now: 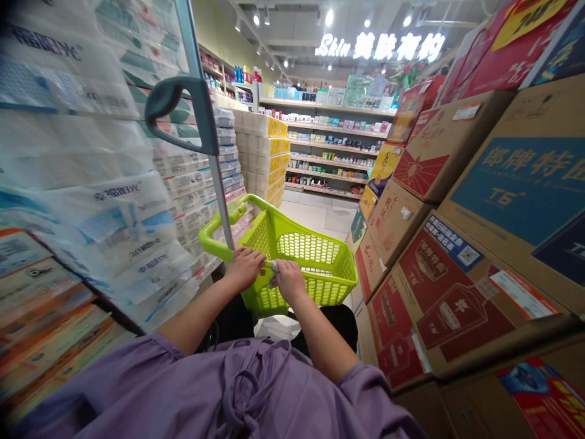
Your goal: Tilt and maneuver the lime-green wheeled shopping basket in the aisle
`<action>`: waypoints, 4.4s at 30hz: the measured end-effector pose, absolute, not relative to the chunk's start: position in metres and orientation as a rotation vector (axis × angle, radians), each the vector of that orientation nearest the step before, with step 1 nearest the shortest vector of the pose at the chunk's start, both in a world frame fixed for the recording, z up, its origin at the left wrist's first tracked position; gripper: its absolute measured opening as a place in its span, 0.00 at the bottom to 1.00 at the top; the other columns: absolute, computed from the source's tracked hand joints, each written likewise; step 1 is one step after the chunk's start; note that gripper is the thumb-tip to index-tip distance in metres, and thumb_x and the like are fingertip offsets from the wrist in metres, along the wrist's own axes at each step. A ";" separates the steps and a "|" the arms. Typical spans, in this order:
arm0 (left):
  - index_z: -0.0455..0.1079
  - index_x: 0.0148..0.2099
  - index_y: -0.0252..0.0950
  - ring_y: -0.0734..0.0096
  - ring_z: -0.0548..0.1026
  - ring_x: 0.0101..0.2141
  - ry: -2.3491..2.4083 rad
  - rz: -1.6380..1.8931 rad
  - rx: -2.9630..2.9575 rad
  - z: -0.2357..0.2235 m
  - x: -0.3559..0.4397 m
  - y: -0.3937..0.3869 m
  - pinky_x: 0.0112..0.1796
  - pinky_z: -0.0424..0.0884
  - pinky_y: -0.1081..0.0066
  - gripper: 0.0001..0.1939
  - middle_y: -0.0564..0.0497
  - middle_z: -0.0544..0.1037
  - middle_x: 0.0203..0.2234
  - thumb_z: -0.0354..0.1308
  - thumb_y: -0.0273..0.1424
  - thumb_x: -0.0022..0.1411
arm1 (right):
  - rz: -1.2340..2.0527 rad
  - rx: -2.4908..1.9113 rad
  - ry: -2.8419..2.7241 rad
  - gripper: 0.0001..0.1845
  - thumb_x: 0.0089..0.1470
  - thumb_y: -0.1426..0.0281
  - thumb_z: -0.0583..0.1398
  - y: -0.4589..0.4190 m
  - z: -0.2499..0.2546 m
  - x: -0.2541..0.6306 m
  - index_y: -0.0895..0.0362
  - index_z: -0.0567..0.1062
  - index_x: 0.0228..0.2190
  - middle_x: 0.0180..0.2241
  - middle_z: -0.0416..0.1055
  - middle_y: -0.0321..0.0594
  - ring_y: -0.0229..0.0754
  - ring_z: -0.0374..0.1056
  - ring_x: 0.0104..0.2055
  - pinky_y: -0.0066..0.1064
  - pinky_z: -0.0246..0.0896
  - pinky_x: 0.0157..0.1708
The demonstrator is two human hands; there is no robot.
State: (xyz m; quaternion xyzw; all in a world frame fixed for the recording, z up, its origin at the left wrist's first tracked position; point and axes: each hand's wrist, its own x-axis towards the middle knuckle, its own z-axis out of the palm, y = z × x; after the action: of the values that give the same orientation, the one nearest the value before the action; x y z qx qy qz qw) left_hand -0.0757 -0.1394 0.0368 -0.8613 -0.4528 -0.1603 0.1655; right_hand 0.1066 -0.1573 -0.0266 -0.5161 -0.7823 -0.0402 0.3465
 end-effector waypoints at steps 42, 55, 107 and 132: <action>0.70 0.46 0.42 0.60 0.68 0.44 -1.206 -0.592 -2.414 0.022 -0.053 -0.141 0.52 0.53 0.57 0.10 0.49 0.76 0.40 0.52 0.31 0.64 | -0.123 -1.460 -1.924 0.27 0.52 0.79 0.51 -0.152 -0.040 0.116 0.61 0.69 0.54 0.52 0.70 0.49 0.47 0.60 0.56 0.40 0.52 0.58; 0.70 0.47 0.43 0.60 0.68 0.44 -1.223 -0.564 -2.475 0.028 -0.053 -0.139 0.52 0.53 0.57 0.11 0.49 0.76 0.39 0.49 0.32 0.66 | -0.062 -1.461 -1.896 0.23 0.53 0.78 0.50 -0.145 -0.029 0.097 0.61 0.71 0.51 0.49 0.71 0.50 0.47 0.63 0.53 0.40 0.54 0.57; 0.69 0.55 0.40 0.58 0.69 0.49 -1.236 -0.604 -2.502 0.033 -0.067 -0.142 0.55 0.55 0.58 0.20 0.45 0.76 0.45 0.49 0.25 0.62 | -0.117 -1.214 -1.889 0.20 0.56 0.77 0.51 -0.158 -0.023 0.097 0.58 0.74 0.47 0.49 0.71 0.47 0.45 0.62 0.54 0.41 0.57 0.58; 0.67 0.57 0.39 0.56 0.65 0.52 -1.182 -0.570 -2.393 0.021 -0.062 -0.140 0.57 0.53 0.57 0.19 0.46 0.74 0.50 0.48 0.30 0.65 | -0.142 -1.309 -1.793 0.17 0.57 0.77 0.51 -0.157 -0.056 0.143 0.57 0.75 0.44 0.51 0.71 0.45 0.43 0.62 0.58 0.41 0.57 0.59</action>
State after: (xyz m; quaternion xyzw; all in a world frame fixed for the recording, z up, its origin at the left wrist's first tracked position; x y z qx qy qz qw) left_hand -0.0617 -0.1404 0.0209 -0.8582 -0.4241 -0.2043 0.2047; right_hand 0.1430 -0.1566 -0.0556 -0.5275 -0.7229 -0.0570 0.4426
